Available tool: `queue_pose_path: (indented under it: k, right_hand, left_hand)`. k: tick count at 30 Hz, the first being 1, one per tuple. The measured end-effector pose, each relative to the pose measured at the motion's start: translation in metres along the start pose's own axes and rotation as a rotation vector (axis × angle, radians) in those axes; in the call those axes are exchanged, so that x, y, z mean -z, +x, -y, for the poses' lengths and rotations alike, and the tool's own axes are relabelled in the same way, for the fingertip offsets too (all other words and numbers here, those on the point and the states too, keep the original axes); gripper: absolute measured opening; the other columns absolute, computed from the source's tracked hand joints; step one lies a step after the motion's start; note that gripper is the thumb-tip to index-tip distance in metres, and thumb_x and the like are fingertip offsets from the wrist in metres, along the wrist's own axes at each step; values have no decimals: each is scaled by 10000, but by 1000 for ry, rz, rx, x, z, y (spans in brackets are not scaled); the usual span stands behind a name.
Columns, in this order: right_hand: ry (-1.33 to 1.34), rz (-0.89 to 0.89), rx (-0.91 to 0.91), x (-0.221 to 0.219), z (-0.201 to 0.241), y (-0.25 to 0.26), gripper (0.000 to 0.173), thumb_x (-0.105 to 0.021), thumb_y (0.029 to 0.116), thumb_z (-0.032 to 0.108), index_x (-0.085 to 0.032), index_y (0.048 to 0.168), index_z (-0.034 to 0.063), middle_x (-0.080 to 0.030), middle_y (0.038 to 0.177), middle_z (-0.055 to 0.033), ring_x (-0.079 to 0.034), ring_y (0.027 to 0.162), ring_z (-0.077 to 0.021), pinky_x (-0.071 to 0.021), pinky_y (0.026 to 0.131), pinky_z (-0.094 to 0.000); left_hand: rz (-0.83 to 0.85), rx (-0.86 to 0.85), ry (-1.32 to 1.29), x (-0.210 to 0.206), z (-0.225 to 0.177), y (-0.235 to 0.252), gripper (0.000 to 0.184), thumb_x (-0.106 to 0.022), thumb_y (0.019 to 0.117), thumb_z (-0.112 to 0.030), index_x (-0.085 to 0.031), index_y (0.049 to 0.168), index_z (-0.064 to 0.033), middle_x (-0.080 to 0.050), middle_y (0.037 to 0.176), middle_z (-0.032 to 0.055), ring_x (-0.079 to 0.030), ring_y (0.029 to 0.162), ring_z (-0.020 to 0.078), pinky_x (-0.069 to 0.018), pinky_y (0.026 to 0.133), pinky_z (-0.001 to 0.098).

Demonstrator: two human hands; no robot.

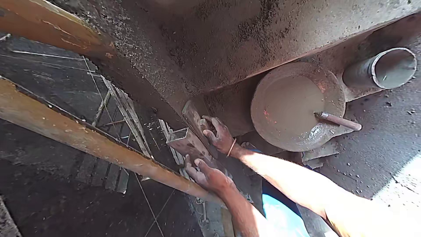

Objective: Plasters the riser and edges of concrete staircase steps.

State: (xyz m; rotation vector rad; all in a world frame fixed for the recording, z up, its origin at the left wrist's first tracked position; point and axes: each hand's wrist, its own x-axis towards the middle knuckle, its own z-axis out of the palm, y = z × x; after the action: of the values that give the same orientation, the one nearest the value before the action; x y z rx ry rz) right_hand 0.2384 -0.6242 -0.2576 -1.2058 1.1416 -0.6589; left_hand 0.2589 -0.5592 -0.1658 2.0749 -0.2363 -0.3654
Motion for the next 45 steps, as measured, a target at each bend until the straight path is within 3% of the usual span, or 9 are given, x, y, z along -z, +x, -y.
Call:
queue_pose_path:
  k: [3, 8, 11, 15, 18, 24, 34, 37, 45]
  right_hand:
    - [-43, -60, -11, -8, -14, 16, 501, -578, 1022, 290, -546, 1478, 86, -620, 1381, -167, -605, 1259, -274, -485, 1088, -426]
    - [-80, -43, -268, -7, -39, 39, 509, -582, 1053, 270, -514, 1466, -19, -572, 1436, -242, -570, 1322, -337, -433, 1134, -473]
    - [-121, 4, -334, -5, -49, 48, 522, -545, 1075, 309, -498, 1485, -10, -571, 1427, -247, -575, 1301, -370, -448, 1107, -519]
    - [-184, 105, -367, -1, -67, 19, 492, -525, 1074, 307, -543, 1435, -28, -596, 1396, -240, -575, 1306, -337, -426, 1134, -467]
    - [-179, 165, -402, 0, -76, -11, 556, -496, 1076, 298, -447, 1523, -29, -519, 1503, -238, -515, 1393, -322, -372, 1194, -451]
    - [-204, 84, -413, -2, -54, 42, 489, -496, 1089, 285, -496, 1485, -3, -559, 1451, -224, -588, 1291, -348, -453, 1109, -510]
    - [-93, 23, 33, 6, 4, 15, 522, -531, 1039, 309, -536, 1467, 10, -573, 1448, -205, -540, 1367, -281, -415, 1172, -409]
    - [-79, 16, 83, 7, 23, 13, 483, -534, 1039, 307, -565, 1449, 54, -604, 1404, -160, -575, 1309, -234, -463, 1119, -374]
    - [-90, 48, 235, 11, 3, 14, 426, -551, 1023, 213, -595, 1400, 21, -619, 1372, -180, -583, 1293, -244, -464, 1118, -361]
  left_hand:
    - [-12, -2, -24, -1, -3, 1, 465, -387, 1068, -158, -383, 1489, 40, -420, 1519, 197, -439, 1374, 187, -366, 1129, 306]
    - [-22, 1, -44, -4, -6, 0, 449, -406, 1063, -132, -388, 1473, 50, -431, 1499, 190, -452, 1356, 175, -376, 1123, 291]
    - [-12, 5, -56, -3, -3, 0, 449, -405, 1063, -131, -381, 1477, 41, -425, 1501, 179, -449, 1356, 163, -380, 1116, 281]
    - [-23, 6, -67, -4, -5, 2, 431, -408, 1060, -110, -391, 1456, 57, -441, 1472, 188, -469, 1323, 162, -392, 1092, 272]
    - [-38, 2, -79, -6, -4, 3, 437, -398, 1057, -114, -375, 1460, 53, -454, 1437, 180, -480, 1297, 150, -400, 1078, 262]
    - [-17, -13, -92, -4, 2, 4, 452, -405, 1060, -137, -365, 1475, 40, -450, 1446, 173, -483, 1298, 152, -412, 1075, 273]
    - [-53, 5, -125, -5, -2, 6, 419, -429, 1051, -131, -414, 1428, 53, -479, 1409, 176, -495, 1278, 167, -407, 1079, 287]
    - [-57, 15, -116, -5, 0, 8, 416, -440, 1054, -166, -421, 1423, 26, -491, 1401, 156, -510, 1266, 166, -418, 1077, 306]
    - [-82, 65, -160, -6, -9, 7, 408, -441, 1059, -152, -429, 1428, 24, -489, 1422, 167, -499, 1289, 168, -408, 1087, 303]
